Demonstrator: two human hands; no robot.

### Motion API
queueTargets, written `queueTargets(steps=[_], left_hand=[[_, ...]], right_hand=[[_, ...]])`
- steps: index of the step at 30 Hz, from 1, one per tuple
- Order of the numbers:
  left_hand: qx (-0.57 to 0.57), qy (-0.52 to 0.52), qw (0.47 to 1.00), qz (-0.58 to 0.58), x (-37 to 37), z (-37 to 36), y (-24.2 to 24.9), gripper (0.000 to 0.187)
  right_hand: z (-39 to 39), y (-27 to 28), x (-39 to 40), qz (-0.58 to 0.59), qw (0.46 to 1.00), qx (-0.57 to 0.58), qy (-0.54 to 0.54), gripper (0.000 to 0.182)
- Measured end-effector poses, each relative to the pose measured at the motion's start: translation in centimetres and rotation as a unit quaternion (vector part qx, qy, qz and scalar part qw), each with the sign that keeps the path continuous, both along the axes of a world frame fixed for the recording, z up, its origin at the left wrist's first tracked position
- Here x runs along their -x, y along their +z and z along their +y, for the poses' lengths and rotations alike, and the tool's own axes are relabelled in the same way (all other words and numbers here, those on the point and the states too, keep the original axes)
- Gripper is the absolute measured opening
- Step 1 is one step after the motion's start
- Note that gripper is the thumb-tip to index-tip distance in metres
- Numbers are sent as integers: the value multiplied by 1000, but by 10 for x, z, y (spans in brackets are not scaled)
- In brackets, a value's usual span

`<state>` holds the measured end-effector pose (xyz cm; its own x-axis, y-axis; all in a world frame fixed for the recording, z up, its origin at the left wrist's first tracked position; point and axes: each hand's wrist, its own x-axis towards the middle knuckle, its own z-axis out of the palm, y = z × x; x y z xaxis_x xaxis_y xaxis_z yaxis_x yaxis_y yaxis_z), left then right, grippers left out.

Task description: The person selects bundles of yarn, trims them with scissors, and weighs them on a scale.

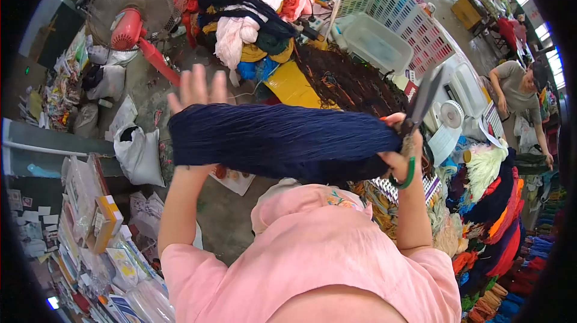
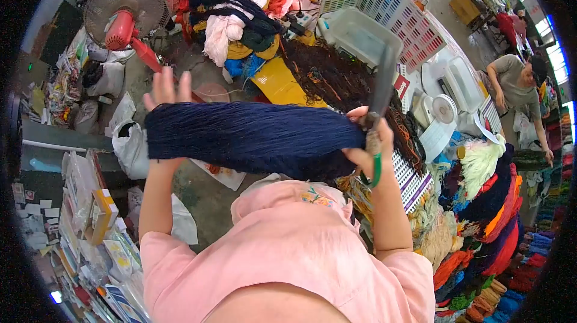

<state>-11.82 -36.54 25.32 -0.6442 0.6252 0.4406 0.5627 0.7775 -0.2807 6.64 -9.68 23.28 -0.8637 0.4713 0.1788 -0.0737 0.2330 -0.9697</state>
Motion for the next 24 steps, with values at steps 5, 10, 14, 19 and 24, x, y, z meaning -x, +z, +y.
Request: queueTargets(steps=[5, 10, 14, 19, 24], left_hand=[[-16, 91, 995, -43, 4, -48, 21, 57], [36, 79, 991, -105, -3, -65, 52, 62], [-113, -39, 958, -261, 2, -76, 59, 93], [-576, -344, 609, -424, -8, -42, 34, 117], [-780, -476, -7, -406, -2, 6, 22, 87]], right_hand=[[19, 5, -6, 67, 981, 171, -63, 53], [22, 10, -7, 119, 964, 213, -102, 55], [25, 6, -10, 118, 952, 244, -146, 52], [31, -19, -19, 70, 949, 201, -233, 44], [36, -32, -32, 94, 975, 26, -200, 52]])
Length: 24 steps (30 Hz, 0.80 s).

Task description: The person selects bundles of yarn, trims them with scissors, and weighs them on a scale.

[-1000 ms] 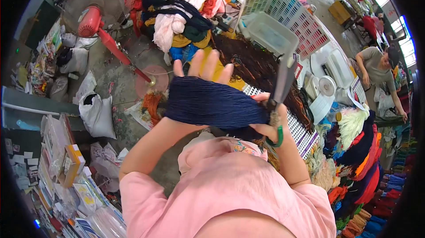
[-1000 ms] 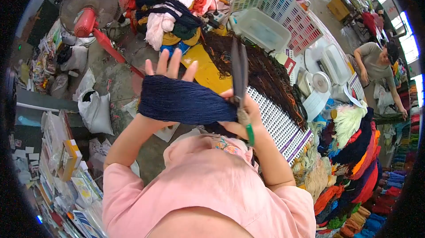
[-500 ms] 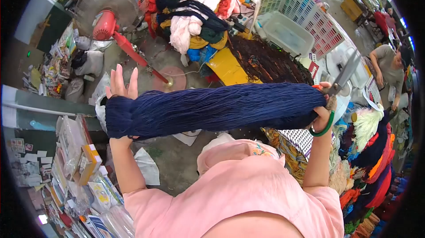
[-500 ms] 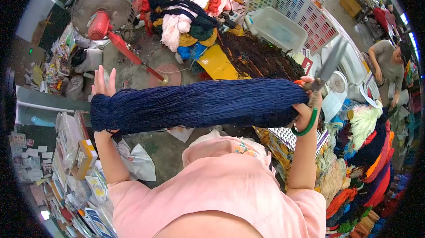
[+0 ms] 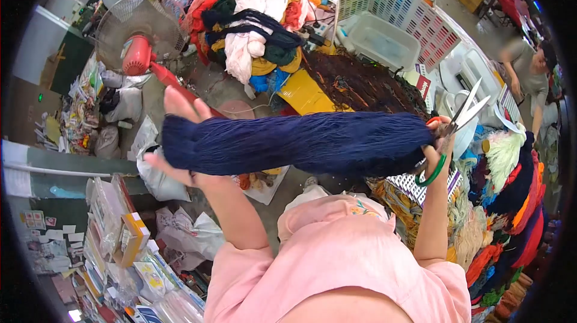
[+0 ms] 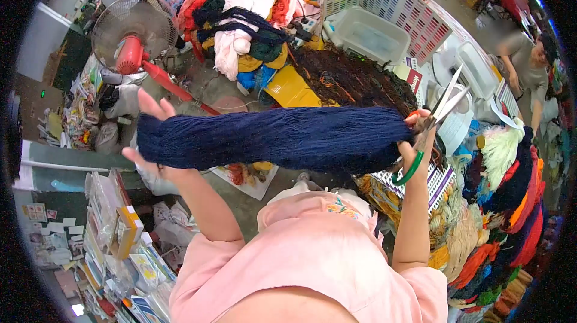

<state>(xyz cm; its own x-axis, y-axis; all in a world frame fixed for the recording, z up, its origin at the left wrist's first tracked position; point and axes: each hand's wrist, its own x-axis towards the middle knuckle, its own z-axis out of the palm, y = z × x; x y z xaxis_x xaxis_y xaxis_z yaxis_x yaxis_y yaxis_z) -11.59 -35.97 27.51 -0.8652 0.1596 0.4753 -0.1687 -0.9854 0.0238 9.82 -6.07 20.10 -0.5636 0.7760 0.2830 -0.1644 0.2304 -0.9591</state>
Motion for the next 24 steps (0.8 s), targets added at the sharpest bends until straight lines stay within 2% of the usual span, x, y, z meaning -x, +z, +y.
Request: queueTargets(steps=[1, 2, 3, 4, 5, 6, 7, 8, 9, 10, 11, 12, 13, 18, 24], left_hand=[[36, -17, 999, -12, -4, 12, -1, 85], [70, -37, 997, -25, -9, 25, -2, 83], [78, -96, 991, -50, -20, 40, -1, 81], [94, -128, 985, -65, -28, 53, 0, 80], [108, -162, 978, -80, -33, 66, -1, 80], [143, -162, 972, -89, -36, 78, -6, 80], [130, -205, 964, -108, -41, 91, -11, 80], [117, -244, 955, -125, -47, 103, -15, 80], [122, -272, 945, -137, -50, 110, -20, 79], [117, -288, 939, -148, -53, 116, -21, 79], [112, -302, 933, -158, -57, 120, -22, 78], [106, -308, 931, -163, -58, 122, -21, 76], [107, -306, 932, -163, -58, 124, -21, 76], [102, -295, 936, -165, -61, 126, -18, 76], [96, -286, 934, -190, -63, 125, -20, 75]], right_hand=[[2, 3, -7, 3, 998, -38, 56, 59], [2, 2, -10, -23, 995, 20, 94, 60], [-9, 2, -16, -68, 996, 14, 63, 57], [-13, -8, -24, -90, 991, 21, 97, 63], [-20, -3, -31, -68, 972, -37, 222, 65], [-40, 8, -33, -110, 961, 29, 252, 64], [-51, 27, -27, -103, 926, 26, 362, 50], [-56, 38, -31, -183, 886, 73, 419, 34], [-61, 4, -41, -257, 856, 152, 423, 43], [-58, 15, -34, -200, 839, -30, 505, 59], [-66, 37, -30, -197, 845, 1, 498, 66], [-63, 34, -30, -182, 817, 36, 546, 53], [-64, 35, -29, -177, 808, 48, 561, 53], [-62, 34, -23, -211, 798, 39, 563, 61], [-61, 38, -13, -232, 799, 17, 554, 55]])
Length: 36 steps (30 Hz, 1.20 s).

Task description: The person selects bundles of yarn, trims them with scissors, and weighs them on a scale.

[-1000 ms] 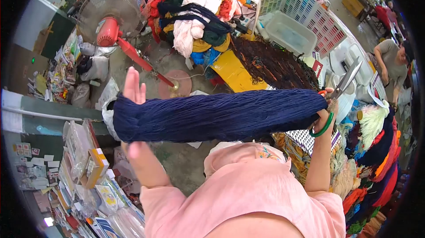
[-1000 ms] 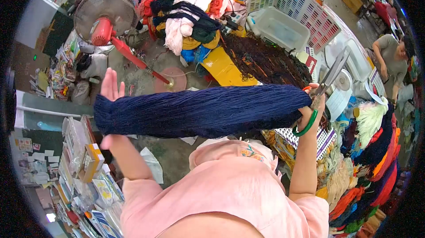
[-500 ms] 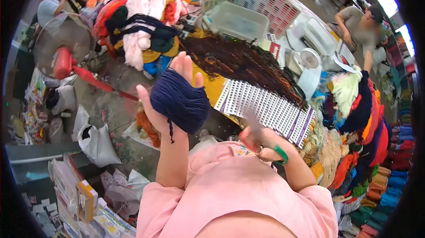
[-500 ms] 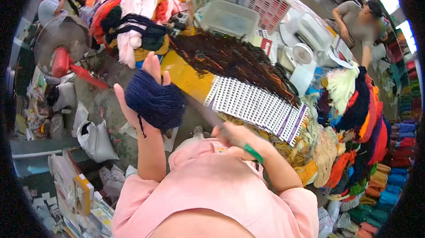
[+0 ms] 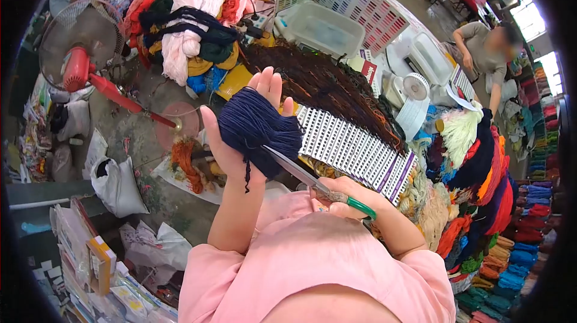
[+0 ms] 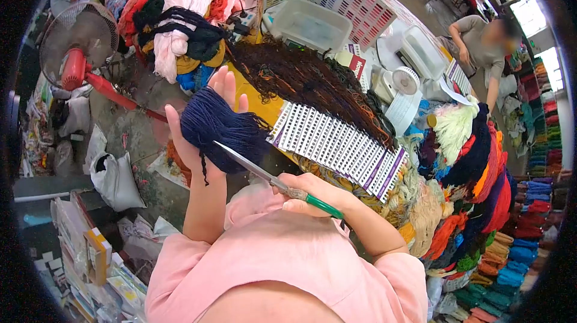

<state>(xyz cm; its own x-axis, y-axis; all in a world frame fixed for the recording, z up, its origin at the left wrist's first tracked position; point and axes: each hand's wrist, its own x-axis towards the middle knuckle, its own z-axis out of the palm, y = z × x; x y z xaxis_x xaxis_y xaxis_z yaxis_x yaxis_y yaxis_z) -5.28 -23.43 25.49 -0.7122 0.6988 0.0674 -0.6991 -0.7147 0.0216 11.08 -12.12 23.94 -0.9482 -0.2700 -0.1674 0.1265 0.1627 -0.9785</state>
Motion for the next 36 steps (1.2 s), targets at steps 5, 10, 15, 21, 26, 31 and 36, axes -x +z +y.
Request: queueTargets(steps=[5, 10, 15, 21, 26, 31, 36], left_hand=[[-5, 4, 1000, -11, 0, -1, -5, 74], [9, 4, 1000, -1, -3, 1, -3, 73], [6, -15, 1000, -4, -9, 4, -7, 72], [22, -32, 999, -25, -21, 6, -16, 70], [50, -6, 998, 32, -27, 3, -18, 74], [439, 218, 516, 702, -25, 12, -9, 59], [475, 268, 231, 806, -22, 14, 27, 63]], right_hand=[[3, 4, -1, -15, 999, -37, -5, 49], [2, 1, -6, -5, 999, -44, -23, 47], [-2, -8, -11, 23, 999, -25, -39, 50], [-11, -16, -10, 86, 993, -4, -85, 55], [-17, -20, -3, 120, 957, 164, -209, 52], [-10, -29, 25, 327, 899, 86, -276, 102], [-15, -22, 16, 37, 905, 253, -339, 78]])
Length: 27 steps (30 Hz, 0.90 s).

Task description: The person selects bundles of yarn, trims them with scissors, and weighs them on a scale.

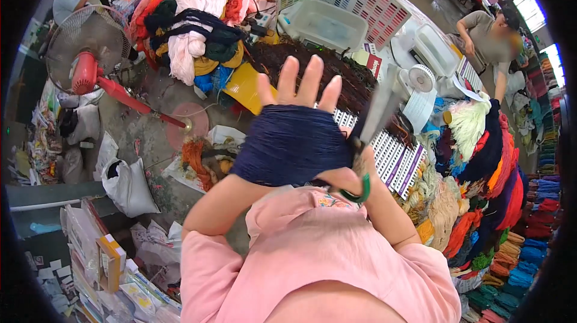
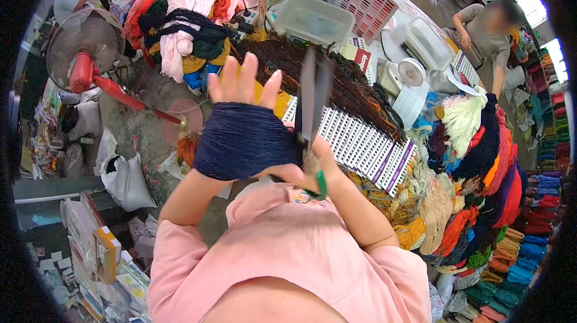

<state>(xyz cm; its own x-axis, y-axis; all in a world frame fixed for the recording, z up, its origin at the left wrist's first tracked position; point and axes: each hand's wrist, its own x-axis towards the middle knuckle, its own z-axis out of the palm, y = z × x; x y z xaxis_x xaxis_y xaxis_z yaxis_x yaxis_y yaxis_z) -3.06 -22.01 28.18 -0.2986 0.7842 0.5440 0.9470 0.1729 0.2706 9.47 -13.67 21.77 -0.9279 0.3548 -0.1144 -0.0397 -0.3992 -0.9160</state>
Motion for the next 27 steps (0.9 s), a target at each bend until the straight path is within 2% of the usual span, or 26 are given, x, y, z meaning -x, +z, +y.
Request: queueTargets(steps=[1, 2, 3, 4, 5, 6, 7, 9, 10, 14, 16, 17, 21, 24, 25, 26, 27], left_hand=[[31, 52, 993, 103, 6, -2, -8, 59], [48, 79, 984, 150, 14, -7, -18, 55], [67, 105, 972, 198, 25, -14, -29, 52], [99, 132, 966, 199, 39, -24, -38, 49], [131, 157, 958, 200, 54, -36, -47, 47], [132, 186, 949, 218, 68, -49, -60, 48], [132, 213, 939, 236, 80, -61, -66, 49], [150, 238, 938, 201, 87, -81, -50, 50], [195, 263, 925, 193, 90, -91, -42, 53], [264, 293, 907, 150, 100, -130, -16, 61], [275, 312, 898, 142, 102, -145, -6, 61], [270, 307, 906, 110, 99, -149, 2, 63], [244, 296, 916, 117, 97, -170, 19, 71], [216, 234, 948, -3, 92, -177, 27, 78], [216, 234, 948, 0, 93, -186, 19, 78], [59, 215, 944, -242, 99, -200, 3, 82], [-100, 175, 862, -465, 104, -205, -5, 86]], right_hand=[[-1, 33, 1, -46, 981, -177, -70, 59], [15, 22, -5, -19, 990, -131, -54, 52], [22, 16, -14, 17, 989, -130, -64, 52], [26, 18, -17, 20, 991, -114, -69, 53], [31, 13, -22, 27, 985, -145, -90, 53], [33, 14, -27, -5, 988, -120, -99, 52], [36, 16, -26, 5, 978, -166, -124, 51], [46, 10, -29, -15, 970, -192, -149, 50], [49, 13, -29, -24, 967, -192, -166, 49], [68, 17, -27, -4, 946, -217, -241, 46], [72, 19, -21, 48, 960, -98, -258, 46], [73, 23, -20, 44, 964, -76, -252, 47], [90, 18, -20, 41, 958, -84, -272, 46], [99, 14, -14, 44, 951, -77, -297, 43], [100, 14, -13, 60, 952, -59, -294, 41], [103, 9, -12, 43, 951, -73, -297, 41], [108, 0, -13, 27, 949, -87, -302, 42]])
